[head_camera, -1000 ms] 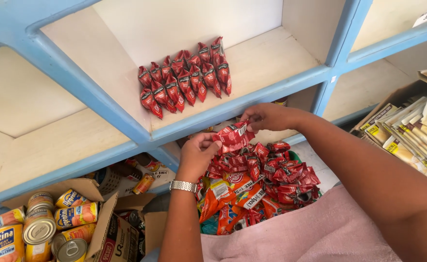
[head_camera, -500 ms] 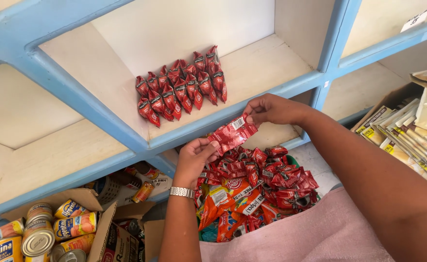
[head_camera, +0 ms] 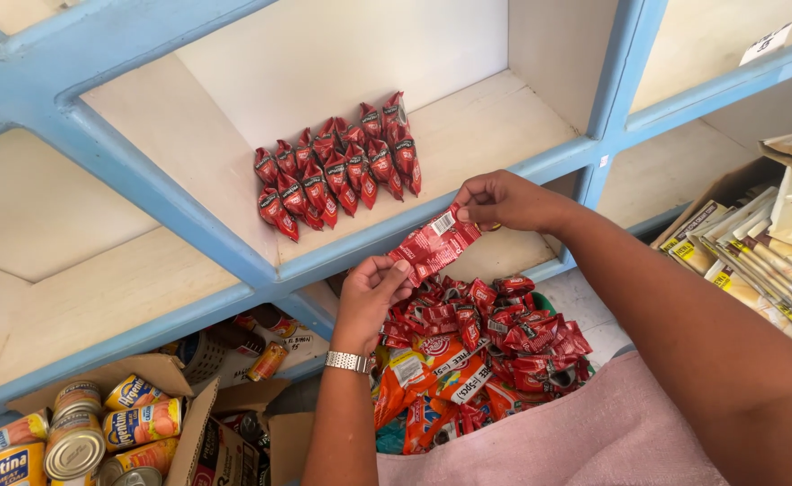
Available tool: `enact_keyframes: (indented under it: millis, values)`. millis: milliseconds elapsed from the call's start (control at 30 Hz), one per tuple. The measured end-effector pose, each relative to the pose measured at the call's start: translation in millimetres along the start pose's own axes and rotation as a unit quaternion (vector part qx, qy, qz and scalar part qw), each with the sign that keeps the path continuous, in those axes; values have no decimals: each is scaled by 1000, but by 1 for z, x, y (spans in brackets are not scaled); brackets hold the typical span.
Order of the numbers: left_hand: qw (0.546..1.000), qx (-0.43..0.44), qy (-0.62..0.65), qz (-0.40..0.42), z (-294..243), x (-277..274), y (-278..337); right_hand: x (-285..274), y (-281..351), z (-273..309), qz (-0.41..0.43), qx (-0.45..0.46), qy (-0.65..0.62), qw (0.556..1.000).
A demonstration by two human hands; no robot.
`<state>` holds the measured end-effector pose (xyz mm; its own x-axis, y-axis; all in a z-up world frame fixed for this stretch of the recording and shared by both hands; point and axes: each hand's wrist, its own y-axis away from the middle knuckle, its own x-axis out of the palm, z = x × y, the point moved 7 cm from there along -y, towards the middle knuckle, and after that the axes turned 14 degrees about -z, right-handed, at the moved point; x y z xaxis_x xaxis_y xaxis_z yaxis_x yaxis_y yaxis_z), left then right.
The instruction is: Organizing and arranging coffee sachets on a store shelf.
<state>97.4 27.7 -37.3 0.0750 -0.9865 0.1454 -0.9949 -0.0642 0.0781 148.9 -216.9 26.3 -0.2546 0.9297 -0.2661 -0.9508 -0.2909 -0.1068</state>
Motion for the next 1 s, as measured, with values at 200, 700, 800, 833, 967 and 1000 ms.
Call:
enact_keyframes:
  millis: [200, 700, 800, 833, 967, 1000]
  values:
    - [999, 43, -17, -20, -7, 8, 5, -4, 0, 0, -24, 2, 8, 1000]
    - [949, 282, -27, -138, -60, 84, -8, -23, 2, 32, -300, -166, -9, 939]
    - [939, 317, -63, -122, -67, 108, -24, -30, -8, 14, -301, -134, -24, 944]
    - [938, 318, -62, -121, -68, 114, -27, -33, -9, 14, -302, -136, -23, 943]
    - [906, 385, -110, -138, -77, 137, -37, -45, -21, 4, -297, -100, -68, 947]
    - [901, 395, -121, -133, -78, 143, -40, -48, -25, 0, -293, -84, -93, 948]
